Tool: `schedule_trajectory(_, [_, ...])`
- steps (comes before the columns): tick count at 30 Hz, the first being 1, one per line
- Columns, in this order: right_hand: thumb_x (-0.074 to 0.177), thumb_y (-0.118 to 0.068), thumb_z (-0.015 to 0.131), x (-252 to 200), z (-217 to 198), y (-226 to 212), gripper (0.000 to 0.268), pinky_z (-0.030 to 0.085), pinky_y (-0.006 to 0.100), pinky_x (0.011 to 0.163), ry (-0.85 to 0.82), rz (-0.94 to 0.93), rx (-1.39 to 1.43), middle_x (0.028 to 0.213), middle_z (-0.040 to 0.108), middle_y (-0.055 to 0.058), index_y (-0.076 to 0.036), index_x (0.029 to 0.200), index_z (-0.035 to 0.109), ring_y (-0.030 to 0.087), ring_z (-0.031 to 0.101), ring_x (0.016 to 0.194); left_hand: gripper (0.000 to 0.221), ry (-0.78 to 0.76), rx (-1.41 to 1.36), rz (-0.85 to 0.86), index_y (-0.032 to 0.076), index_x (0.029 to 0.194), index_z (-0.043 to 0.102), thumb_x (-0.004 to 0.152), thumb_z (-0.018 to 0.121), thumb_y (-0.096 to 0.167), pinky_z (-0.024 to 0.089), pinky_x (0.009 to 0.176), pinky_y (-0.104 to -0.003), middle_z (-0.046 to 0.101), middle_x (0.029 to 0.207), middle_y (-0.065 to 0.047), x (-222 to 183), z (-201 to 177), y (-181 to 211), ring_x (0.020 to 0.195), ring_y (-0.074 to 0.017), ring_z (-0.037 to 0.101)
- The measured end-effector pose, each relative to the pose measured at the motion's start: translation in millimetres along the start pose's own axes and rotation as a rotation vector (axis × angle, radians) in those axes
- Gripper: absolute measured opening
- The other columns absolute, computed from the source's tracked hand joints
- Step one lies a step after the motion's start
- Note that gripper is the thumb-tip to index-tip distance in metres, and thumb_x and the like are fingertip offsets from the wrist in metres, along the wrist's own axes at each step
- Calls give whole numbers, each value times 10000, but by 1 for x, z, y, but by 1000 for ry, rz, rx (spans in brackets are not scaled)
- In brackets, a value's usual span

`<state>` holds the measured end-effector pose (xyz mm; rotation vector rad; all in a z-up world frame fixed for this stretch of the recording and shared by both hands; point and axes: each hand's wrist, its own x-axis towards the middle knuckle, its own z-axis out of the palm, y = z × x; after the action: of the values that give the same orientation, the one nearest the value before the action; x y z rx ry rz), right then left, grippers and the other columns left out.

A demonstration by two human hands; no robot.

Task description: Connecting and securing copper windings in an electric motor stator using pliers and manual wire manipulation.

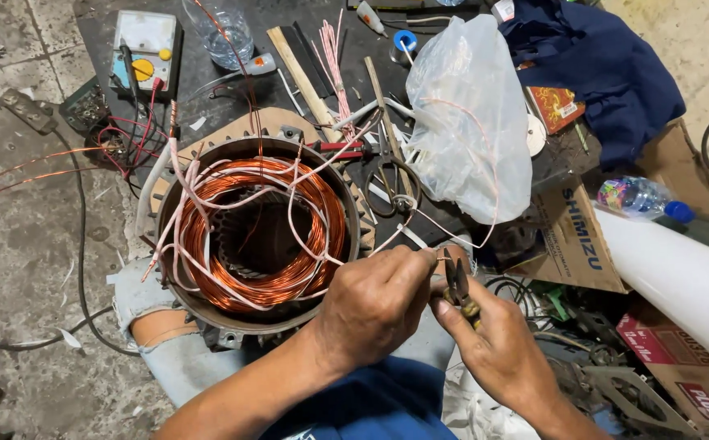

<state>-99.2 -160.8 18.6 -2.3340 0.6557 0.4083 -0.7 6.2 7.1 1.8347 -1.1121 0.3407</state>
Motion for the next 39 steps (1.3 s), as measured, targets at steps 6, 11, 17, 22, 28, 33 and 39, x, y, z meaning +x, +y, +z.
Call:
schedule_trajectory(6, [919,-387,620,-2,0,-1,295,415,352,568,-27,39,-13,621,564,29,-204,1108,753,195,421,527,168,4,189,119,-122,1115,629,1030,511,-37,472,566,-385,530,743,-113,-5,7,-6,601,-242,532])
schedule_trajectory(11, [921,-346,653,-5,-8,-3,222,368,333,511,-93,39,27,610,511,-12,-198,1027,780,140,374,496,194,3,405,205,-50,1041,674,1056,494,23,427,533,-330,535,754,-66,-3,7,-6,593,-192,505])
schedule_trajectory(17, [913,-298,709,-3,-25,1,231,482,304,533,-314,152,260,729,714,46,-72,872,737,140,561,587,155,35,608,310,57,937,693,1041,578,46,328,492,-267,462,684,14,1,6,-7,561,-113,436])
schedule_trajectory(22, [925,-108,706,-4,-43,-20,195,558,332,506,-457,322,588,763,805,243,85,902,715,239,715,685,192,31,620,343,29,951,698,1030,522,22,335,492,-252,478,692,2,2,6,-7,560,-105,433])
schedule_trajectory(28, [936,-163,657,-4,-56,-29,322,487,310,414,-540,301,479,670,771,245,111,801,758,248,575,417,157,98,660,365,81,855,664,986,669,-4,338,481,-242,447,656,35,4,9,-8,547,-82,429])
schedule_trajectory(33, [915,-97,593,-4,-63,-46,215,526,342,424,-535,405,429,764,812,269,84,824,666,282,643,531,98,59,691,382,47,945,685,1019,623,29,328,505,-240,465,692,35,4,9,-8,574,-88,448])
schedule_trajectory(39, [939,-181,617,-5,-61,-46,367,341,307,378,-524,423,419,620,733,271,126,753,697,268,497,363,125,39,670,376,38,956,701,1021,595,22,351,513,-244,494,705,21,4,9,-9,584,-95,477])
